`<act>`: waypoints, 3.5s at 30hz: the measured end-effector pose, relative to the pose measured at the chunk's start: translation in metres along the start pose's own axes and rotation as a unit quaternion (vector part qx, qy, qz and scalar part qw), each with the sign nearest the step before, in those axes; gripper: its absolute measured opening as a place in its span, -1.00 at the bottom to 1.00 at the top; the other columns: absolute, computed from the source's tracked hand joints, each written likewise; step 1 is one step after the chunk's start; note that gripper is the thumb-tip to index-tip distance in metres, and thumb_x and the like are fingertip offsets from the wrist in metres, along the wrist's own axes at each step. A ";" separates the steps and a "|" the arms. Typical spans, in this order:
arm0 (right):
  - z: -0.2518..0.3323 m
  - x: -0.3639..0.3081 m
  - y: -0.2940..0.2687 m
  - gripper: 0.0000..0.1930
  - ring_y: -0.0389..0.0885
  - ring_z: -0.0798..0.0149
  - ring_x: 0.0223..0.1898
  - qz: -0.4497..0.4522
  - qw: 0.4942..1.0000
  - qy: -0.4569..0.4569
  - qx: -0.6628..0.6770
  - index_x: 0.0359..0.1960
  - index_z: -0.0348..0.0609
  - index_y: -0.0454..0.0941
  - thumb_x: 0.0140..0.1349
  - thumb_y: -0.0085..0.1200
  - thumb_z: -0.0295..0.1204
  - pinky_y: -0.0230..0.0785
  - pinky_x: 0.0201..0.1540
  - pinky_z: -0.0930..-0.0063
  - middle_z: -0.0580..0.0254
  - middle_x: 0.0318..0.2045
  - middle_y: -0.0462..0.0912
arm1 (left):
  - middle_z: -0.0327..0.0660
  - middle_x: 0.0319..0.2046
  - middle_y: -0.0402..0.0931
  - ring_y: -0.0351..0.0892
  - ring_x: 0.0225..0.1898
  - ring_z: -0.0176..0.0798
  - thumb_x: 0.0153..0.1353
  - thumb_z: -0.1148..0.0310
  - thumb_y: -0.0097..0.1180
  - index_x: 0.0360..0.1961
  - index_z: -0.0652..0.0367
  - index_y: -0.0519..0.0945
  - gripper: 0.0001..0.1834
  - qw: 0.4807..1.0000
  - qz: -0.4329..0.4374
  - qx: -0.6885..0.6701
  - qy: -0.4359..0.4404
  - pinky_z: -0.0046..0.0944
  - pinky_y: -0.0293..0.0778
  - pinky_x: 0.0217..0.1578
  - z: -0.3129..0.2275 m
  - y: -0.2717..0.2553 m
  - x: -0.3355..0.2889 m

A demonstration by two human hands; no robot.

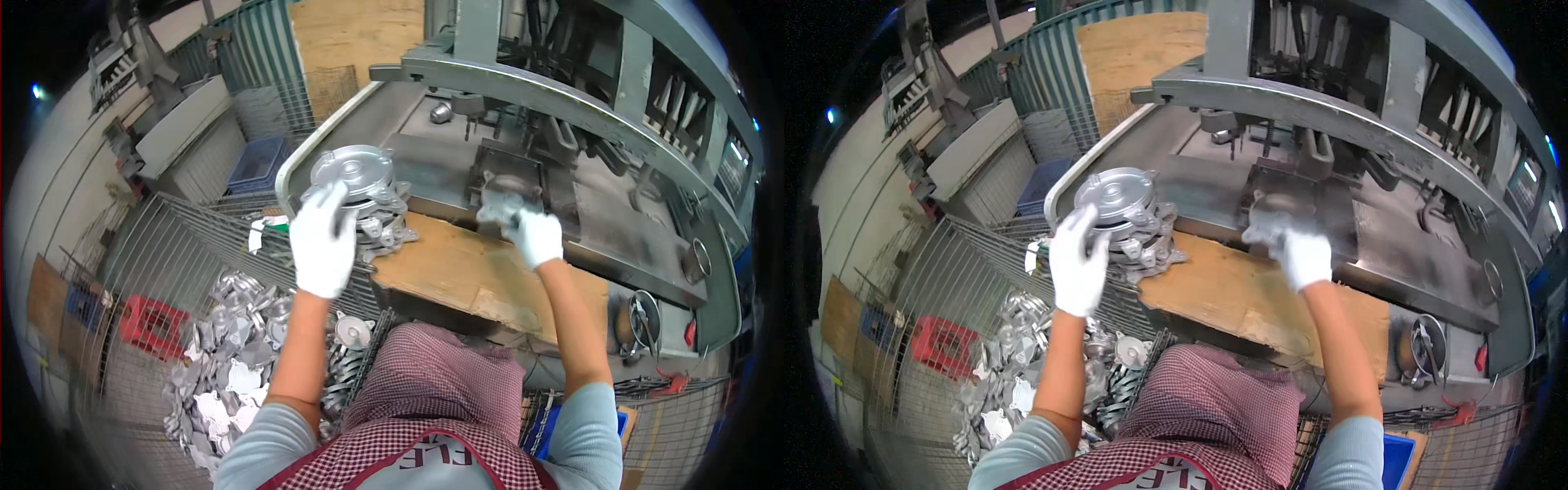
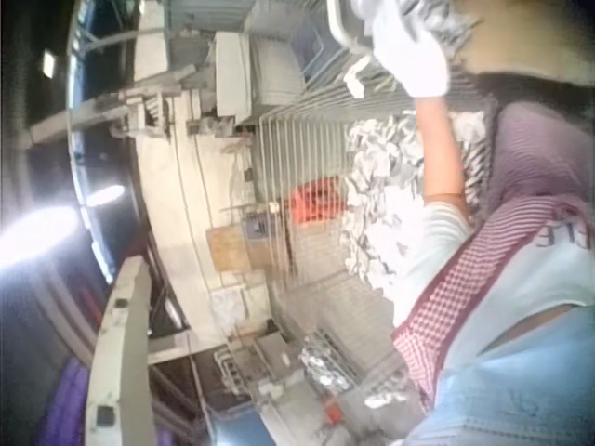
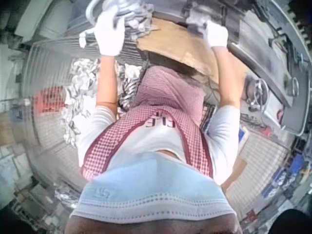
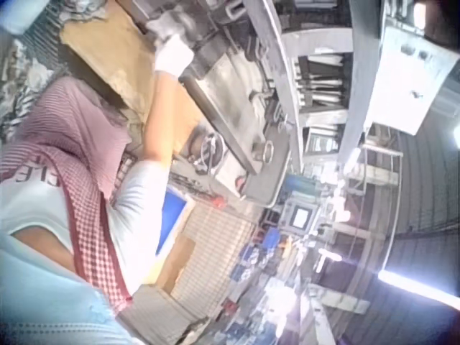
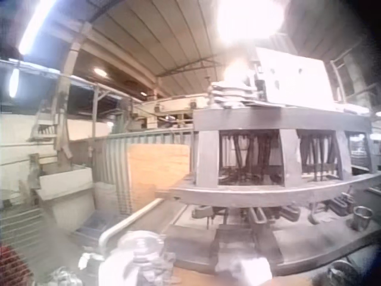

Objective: The person assembles metal motor-like housings by hand, then places them into a plastic bin. A screwdriver is used to secure components during assembly.

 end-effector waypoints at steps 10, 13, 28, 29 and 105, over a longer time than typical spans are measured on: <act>0.030 -0.155 0.000 -0.72 0.55 0.12 -0.47 0.002 0.999 -0.047 0.002 -0.39 -0.01 0.51 0.11 0.19 -0.09 0.21 -0.33 0.18 0.19 -0.54 0.59 | -0.06 -0.52 0.49 0.51 -0.42 0.04 -0.11 0.24 0.38 -0.46 0.16 0.61 -0.73 0.984 0.124 0.030 0.121 -0.05 0.40 -0.38 -0.004 0.014 0.036; 0.021 -0.180 0.008 -0.68 0.57 0.10 -0.47 0.019 1.000 0.019 -0.010 -0.36 0.00 0.53 0.08 0.22 -0.05 0.23 -0.32 0.19 0.17 -0.54 0.60 | -0.11 -0.56 0.48 0.50 -0.46 0.01 -0.10 0.19 0.36 -0.48 0.10 0.61 -0.75 0.975 0.126 -0.014 0.182 -0.04 0.38 -0.42 -0.043 0.044 0.032; -0.036 -0.372 -0.023 -0.79 0.64 0.02 -0.46 -0.067 0.909 0.406 0.066 -0.34 0.00 0.64 0.07 0.32 -0.22 0.45 -0.34 0.18 0.07 -0.51 0.67 | -0.03 -0.30 0.62 0.60 -0.28 0.08 0.01 0.30 0.24 -0.35 0.09 0.67 -0.82 0.961 0.226 0.064 0.148 0.02 0.51 -0.28 -0.032 0.299 0.045; -0.038 -0.375 -0.024 -0.79 0.64 0.02 -0.46 -0.065 0.908 0.410 0.065 -0.34 0.00 0.64 0.07 0.32 -0.22 0.45 -0.34 0.18 0.07 -0.51 0.67 | -0.02 -0.30 0.62 0.60 -0.29 0.08 0.00 0.28 0.25 -0.34 0.10 0.67 -0.80 0.967 0.199 0.054 0.146 0.02 0.51 -0.29 -0.041 0.293 0.043; -0.061 -0.244 -0.093 -0.35 0.63 -0.12 -0.10 0.319 0.887 0.306 0.132 -0.07 -0.21 0.56 0.15 0.08 0.20 0.44 -0.03 0.18 -0.15 -0.21 0.66 | 0.05 0.05 0.54 0.53 0.08 0.03 -0.31 -0.12 0.43 -0.06 0.14 0.58 -0.22 0.932 0.329 -0.058 0.143 -0.03 0.40 0.08 -0.120 0.169 -0.138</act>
Point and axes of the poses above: each hand's wrist, its own x-axis towards the middle knuckle, its own y-axis out of the palm, z = x × y, the point moved 1 cm from there along x, towards the middle knuckle
